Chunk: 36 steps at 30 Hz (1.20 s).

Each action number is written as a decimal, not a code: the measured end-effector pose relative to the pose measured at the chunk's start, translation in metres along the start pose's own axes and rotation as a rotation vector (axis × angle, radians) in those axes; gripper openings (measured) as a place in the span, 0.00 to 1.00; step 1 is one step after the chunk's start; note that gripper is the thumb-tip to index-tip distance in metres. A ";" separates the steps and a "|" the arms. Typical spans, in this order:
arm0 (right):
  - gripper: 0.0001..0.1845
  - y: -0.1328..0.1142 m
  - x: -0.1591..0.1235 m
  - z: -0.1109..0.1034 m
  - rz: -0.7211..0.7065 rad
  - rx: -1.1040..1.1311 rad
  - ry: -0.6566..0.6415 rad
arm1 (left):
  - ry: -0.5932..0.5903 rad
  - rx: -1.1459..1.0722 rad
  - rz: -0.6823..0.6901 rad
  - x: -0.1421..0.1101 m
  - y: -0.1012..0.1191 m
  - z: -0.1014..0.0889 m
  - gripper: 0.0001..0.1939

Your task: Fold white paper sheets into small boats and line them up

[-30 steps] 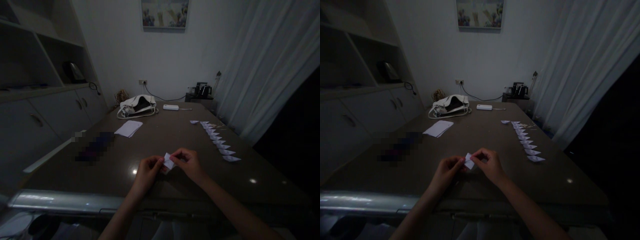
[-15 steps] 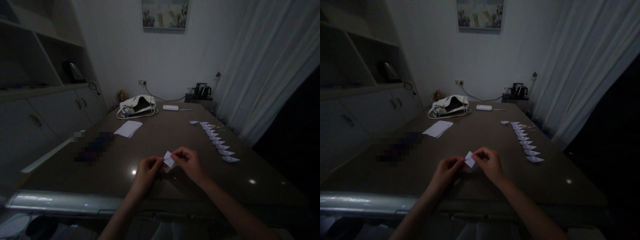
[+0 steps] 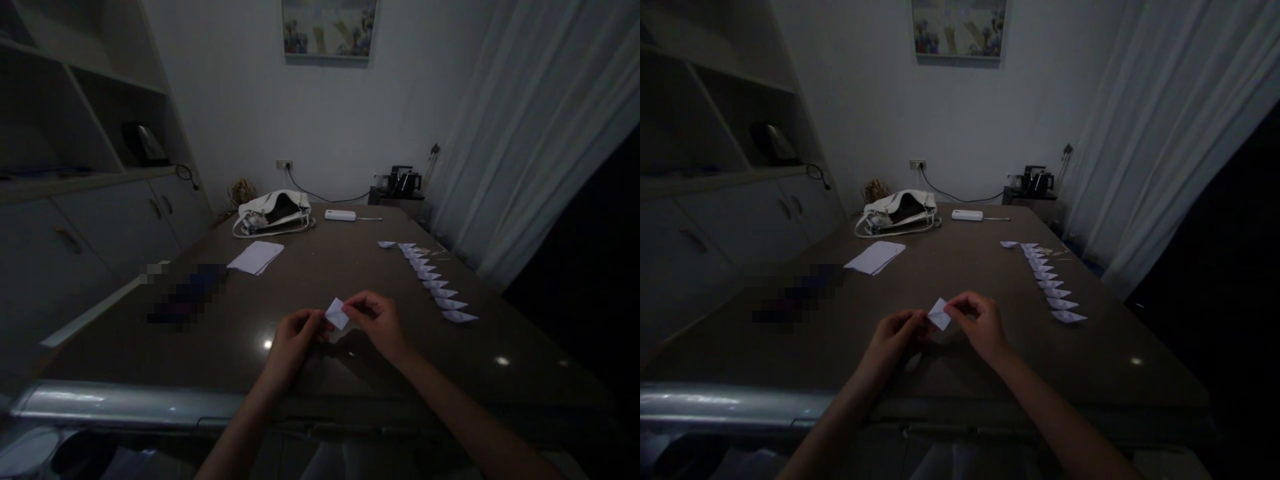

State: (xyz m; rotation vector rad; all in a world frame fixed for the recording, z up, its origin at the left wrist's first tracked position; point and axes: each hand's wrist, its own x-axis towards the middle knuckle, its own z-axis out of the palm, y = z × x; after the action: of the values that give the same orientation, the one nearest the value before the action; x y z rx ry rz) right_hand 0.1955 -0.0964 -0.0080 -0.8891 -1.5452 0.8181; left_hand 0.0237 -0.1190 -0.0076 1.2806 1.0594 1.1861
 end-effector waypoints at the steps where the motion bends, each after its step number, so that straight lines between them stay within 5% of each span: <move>1: 0.07 0.000 0.000 0.000 -0.001 0.003 -0.006 | -0.004 0.006 -0.012 0.000 0.000 0.000 0.19; 36: 0.07 -0.001 -0.002 0.000 0.043 -0.001 -0.130 | -0.028 0.065 0.014 -0.003 0.000 0.001 0.17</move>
State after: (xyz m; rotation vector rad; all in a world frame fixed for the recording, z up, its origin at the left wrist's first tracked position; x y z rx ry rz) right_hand 0.1960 -0.0982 -0.0081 -0.8872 -1.6441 0.9213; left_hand 0.0242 -0.1221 -0.0076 1.3534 1.0779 1.1493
